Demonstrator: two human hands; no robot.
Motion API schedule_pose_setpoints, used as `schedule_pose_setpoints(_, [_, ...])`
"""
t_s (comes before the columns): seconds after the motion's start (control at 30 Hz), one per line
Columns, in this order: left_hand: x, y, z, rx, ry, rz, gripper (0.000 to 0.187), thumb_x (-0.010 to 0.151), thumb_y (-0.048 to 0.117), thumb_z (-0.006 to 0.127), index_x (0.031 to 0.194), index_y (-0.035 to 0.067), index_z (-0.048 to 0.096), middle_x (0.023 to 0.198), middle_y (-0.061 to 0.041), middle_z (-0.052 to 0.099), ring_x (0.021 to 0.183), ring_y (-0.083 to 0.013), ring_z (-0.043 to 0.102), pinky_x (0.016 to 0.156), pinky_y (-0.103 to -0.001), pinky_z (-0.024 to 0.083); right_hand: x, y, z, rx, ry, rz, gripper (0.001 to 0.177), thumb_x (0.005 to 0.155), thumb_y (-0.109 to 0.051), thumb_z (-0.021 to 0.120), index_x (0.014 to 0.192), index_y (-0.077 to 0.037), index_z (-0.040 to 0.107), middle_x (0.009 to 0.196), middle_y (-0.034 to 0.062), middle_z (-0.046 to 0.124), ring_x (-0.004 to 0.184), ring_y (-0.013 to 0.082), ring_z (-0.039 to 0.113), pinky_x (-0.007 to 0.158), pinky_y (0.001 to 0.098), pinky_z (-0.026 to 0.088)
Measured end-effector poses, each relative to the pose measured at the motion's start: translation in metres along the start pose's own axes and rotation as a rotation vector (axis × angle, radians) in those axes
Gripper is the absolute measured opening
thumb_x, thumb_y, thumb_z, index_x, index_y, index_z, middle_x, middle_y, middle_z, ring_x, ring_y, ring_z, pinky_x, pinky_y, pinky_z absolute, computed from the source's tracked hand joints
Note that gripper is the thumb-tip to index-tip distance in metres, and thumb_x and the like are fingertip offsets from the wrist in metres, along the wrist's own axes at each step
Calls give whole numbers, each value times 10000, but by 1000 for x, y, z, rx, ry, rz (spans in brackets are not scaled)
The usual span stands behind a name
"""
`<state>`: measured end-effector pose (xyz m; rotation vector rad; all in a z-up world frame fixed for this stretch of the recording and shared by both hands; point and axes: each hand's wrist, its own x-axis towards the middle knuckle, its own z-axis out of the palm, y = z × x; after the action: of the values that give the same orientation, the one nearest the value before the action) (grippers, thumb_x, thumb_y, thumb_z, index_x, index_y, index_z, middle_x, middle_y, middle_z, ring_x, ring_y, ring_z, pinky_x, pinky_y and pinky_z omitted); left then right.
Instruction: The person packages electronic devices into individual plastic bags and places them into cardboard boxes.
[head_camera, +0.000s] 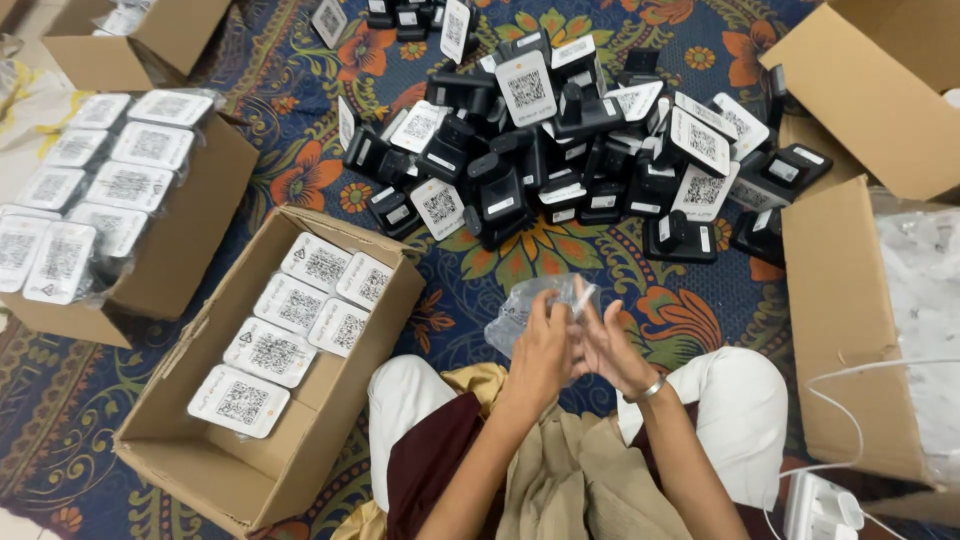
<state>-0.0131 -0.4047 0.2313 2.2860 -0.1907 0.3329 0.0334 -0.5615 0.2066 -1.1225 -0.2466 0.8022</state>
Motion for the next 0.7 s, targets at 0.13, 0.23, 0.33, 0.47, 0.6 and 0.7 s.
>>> schedule_pose_setpoints(0.13, [13, -18, -11, -40, 21, 74, 401, 834, -39, 658, 1224, 17, 579, 1400, -228, 525, 1074, -410, 669, 821, -439, 565, 10, -6, -20, -24, -3, 37, 983, 815, -777, 264, 1638, -263, 109, 1418, 92, 553, 1094, 207, 704, 830, 403, 642])
schedule_pose_setpoints(0.23, [19, -35, -25, -18, 92, -32, 362, 746, -126, 586, 1065, 28, 662, 1355, -177, 592, 1060, -340, 683, 895, -413, 570, 27, -5, -46, -130, 67, -177, 834, 1020, -669, 315, 1422, 24, 548, 1346, 181, 687, 1182, 238, 734, 963, 373, 626])
schedule_pose_setpoints(0.33, [29, -51, -39, 91, 229, -48, 283, 723, -138, 593, 905, 50, 702, 1280, -146, 655, 1052, -321, 671, 881, -417, 546, 76, 10, -86, -64, 409, -301, 641, 1126, -525, 401, 1192, 53, 669, 1074, 207, 764, 945, 268, 749, 837, 393, 620])
schedule_pose_setpoints(0.47, [48, -65, -44, 189, 324, -18, 284, 713, -108, 629, 888, 100, 711, 1202, -97, 701, 1084, -314, 654, 897, -405, 542, 171, 21, -102, -437, 438, -354, 297, 1044, -273, 580, 1209, -54, 694, 1125, 104, 755, 1021, 216, 726, 892, 366, 594])
schedule_pose_setpoints(0.6, [68, -72, -44, 274, 341, -46, 434, 818, -135, 594, 1196, 47, 707, 1227, -122, 682, 1116, -337, 643, 916, -401, 539, 251, 26, -88, -1142, 413, -379, 428, 911, -150, 726, 1327, -98, 640, 1370, 121, 591, 1312, 298, 537, 1131, 444, 469])
schedule_pose_setpoints(0.7, [81, -74, -42, 358, 340, -44, 392, 845, -79, 631, 1213, 44, 686, 1210, -113, 685, 1057, -346, 621, 909, -406, 532, 307, 48, -91, -1687, 418, -453, 562, 815, -61, 640, 1373, -110, 606, 1617, 145, 420, 1483, 303, 373, 1195, 567, 324])
